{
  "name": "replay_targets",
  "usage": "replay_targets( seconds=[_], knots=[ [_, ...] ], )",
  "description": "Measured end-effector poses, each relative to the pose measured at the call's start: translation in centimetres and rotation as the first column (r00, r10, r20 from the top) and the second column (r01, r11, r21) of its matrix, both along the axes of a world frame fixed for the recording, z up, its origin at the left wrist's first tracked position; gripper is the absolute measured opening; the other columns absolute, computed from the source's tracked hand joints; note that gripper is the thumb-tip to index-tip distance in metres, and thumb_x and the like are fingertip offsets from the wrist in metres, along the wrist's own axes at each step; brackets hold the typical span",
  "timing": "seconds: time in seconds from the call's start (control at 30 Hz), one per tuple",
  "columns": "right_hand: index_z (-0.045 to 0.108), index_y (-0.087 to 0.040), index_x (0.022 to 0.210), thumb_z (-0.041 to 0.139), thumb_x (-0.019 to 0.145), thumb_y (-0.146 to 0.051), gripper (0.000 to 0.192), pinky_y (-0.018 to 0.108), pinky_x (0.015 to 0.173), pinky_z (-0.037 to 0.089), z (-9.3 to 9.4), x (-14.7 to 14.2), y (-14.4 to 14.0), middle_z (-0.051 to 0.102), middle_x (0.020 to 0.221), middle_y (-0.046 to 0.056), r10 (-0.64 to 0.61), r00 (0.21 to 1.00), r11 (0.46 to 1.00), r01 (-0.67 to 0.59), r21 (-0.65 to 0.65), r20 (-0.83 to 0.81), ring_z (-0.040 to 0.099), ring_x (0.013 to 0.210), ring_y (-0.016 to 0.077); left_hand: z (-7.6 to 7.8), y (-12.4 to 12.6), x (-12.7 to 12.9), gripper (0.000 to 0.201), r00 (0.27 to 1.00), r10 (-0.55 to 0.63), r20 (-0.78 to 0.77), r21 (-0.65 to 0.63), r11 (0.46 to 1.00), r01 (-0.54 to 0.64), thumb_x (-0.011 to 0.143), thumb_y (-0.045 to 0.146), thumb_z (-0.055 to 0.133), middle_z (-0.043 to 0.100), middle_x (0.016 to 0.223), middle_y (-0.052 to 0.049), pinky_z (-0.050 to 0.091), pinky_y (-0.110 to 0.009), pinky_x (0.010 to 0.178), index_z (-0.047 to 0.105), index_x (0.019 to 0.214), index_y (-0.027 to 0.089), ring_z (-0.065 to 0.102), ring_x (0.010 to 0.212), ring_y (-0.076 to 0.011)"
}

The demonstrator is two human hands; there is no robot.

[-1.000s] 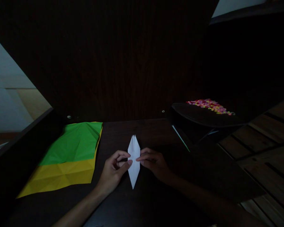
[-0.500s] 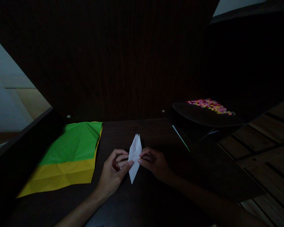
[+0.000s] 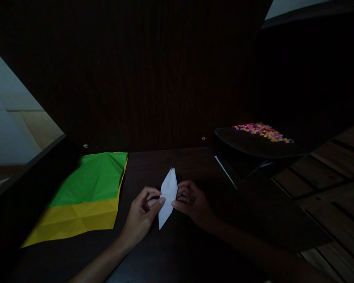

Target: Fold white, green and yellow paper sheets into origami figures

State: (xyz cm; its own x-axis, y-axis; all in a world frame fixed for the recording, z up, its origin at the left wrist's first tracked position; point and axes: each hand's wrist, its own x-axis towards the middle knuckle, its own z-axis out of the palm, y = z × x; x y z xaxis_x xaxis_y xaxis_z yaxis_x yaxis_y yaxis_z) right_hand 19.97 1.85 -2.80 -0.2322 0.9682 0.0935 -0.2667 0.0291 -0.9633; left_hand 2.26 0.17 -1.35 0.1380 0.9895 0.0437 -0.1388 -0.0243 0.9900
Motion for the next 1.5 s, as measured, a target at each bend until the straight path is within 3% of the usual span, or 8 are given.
replay_targets(
  seconds=[0.2, 0.37, 0.53, 0.77, 1.03, 1.27, 1.4, 1.5],
  knots=[
    [0.058, -0.02, 0.092, 0.078, 0.069, -0.021, 0.03, 0.032, 0.078, 0.053, 0.1, -0.2, -0.7, 0.067, 0.087, 0.003, 0.054, 0.999, 0.998, -0.054, 0.04, 0.003, 0.064, 0.084, 0.0168, -0.2, 0.2, 0.0, 0.013, 0.997, 0.009, -0.081, 0.051, 0.999, -0.005, 0.082, 0.026, 0.066, 0.065, 0.084, -0.001, 0.05, -0.025, 0.075, 0.058, 0.089, 0.019, 0.065, 0.083, -0.0157],
    [0.065, -0.021, 0.099, 0.073, 0.075, -0.022, 0.025, 0.035, 0.082, 0.053, 0.3, 0.1, -0.8, 0.066, 0.096, 0.004, 0.09, 0.995, 0.985, -0.096, 0.14, 0.052, 0.064, 0.089, 0.0179, 0.2, 0.2, -0.1, 0.012, 0.99, -0.036, -0.133, 0.051, 0.998, 0.043, 0.082, 0.029, 0.065, 0.07, 0.085, -0.004, 0.051, -0.027, 0.075, 0.065, 0.087, 0.018, 0.065, 0.079, -0.018],
    [0.071, -0.024, 0.102, 0.064, 0.083, -0.023, 0.02, 0.031, 0.078, 0.053, 0.8, 0.4, -0.8, 0.064, 0.099, 0.006, 0.026, 0.983, 0.959, -0.077, 0.271, 0.184, 0.064, 0.09, 0.018, 0.8, 0.3, -0.1, 0.015, 0.982, -0.016, -0.186, 0.079, 0.996, 0.031, 0.081, 0.03, 0.066, 0.073, 0.088, -0.005, 0.052, -0.029, 0.076, 0.073, 0.089, 0.02, 0.065, 0.076, -0.0194],
    [0.071, -0.027, 0.104, 0.064, 0.084, -0.02, 0.023, 0.031, 0.079, 0.05, 1.1, 0.7, -0.5, 0.066, 0.096, 0.004, -0.096, 0.946, 0.909, -0.043, 0.414, 0.31, 0.062, 0.089, 0.0179, 1.4, 0.2, -0.2, 0.02, 0.953, -0.038, -0.299, 0.177, 0.98, 0.095, 0.087, 0.027, 0.059, 0.07, 0.103, -0.007, 0.048, -0.033, 0.09, 0.076, 0.097, 0.022, 0.063, 0.098, -0.0233],
    [0.071, -0.03, 0.106, 0.064, 0.084, -0.019, 0.025, 0.033, 0.076, 0.05, 1.0, 0.7, -0.6, 0.066, 0.091, 0.004, -0.181, 0.911, 0.871, -0.028, 0.491, 0.372, 0.062, 0.086, 0.0186, 1.3, -0.3, 0.3, 0.023, 0.977, -0.145, -0.155, 0.053, 0.987, 0.155, 0.08, 0.027, 0.068, 0.067, 0.107, -0.009, 0.053, -0.027, 0.073, 0.072, 0.101, 0.019, 0.065, 0.087, -0.0205],
    [0.071, -0.03, 0.104, 0.056, 0.089, -0.016, 0.025, 0.035, 0.078, 0.05, 0.9, 0.8, -0.5, 0.065, 0.091, 0.004, -0.16, 0.912, 0.851, -0.067, 0.521, 0.378, 0.061, 0.087, 0.0189, 1.1, -0.3, 0.2, 0.022, 0.981, -0.166, -0.097, -0.055, 0.985, 0.162, 0.079, 0.028, 0.069, 0.071, 0.084, -0.005, 0.05, -0.026, 0.071, 0.071, 0.098, 0.016, 0.065, 0.077, -0.0185],
    [0.071, -0.027, 0.094, 0.059, 0.086, -0.016, 0.018, 0.034, 0.076, 0.049, 0.9, 0.7, -0.4, 0.063, 0.088, 0.003, -0.222, 0.906, 0.84, -0.011, 0.543, 0.361, 0.06, 0.084, 0.0185, 0.9, -0.1, 0.0, 0.017, 0.986, -0.149, -0.073, -0.086, 0.986, 0.143, 0.078, 0.028, 0.07, 0.071, 0.075, -0.001, 0.048, -0.024, 0.067, 0.07, 0.09, 0.017, 0.065, 0.072, -0.0166],
    [0.067, -0.026, 0.1, 0.066, 0.08, -0.018, 0.022, 0.032, 0.072, 0.048, 0.6, 0.6, -0.4, 0.058, 0.093, 0.003, -0.285, 0.887, 0.861, 0.07, 0.503, 0.364, 0.057, 0.081, 0.0169, 0.9, 0.1, 0.0, 0.015, 0.989, -0.148, -0.018, -0.086, 0.986, 0.146, 0.077, 0.028, 0.07, 0.071, 0.078, -0.001, 0.048, -0.024, 0.07, 0.069, 0.086, 0.017, 0.065, 0.075, -0.0169]
  ],
)
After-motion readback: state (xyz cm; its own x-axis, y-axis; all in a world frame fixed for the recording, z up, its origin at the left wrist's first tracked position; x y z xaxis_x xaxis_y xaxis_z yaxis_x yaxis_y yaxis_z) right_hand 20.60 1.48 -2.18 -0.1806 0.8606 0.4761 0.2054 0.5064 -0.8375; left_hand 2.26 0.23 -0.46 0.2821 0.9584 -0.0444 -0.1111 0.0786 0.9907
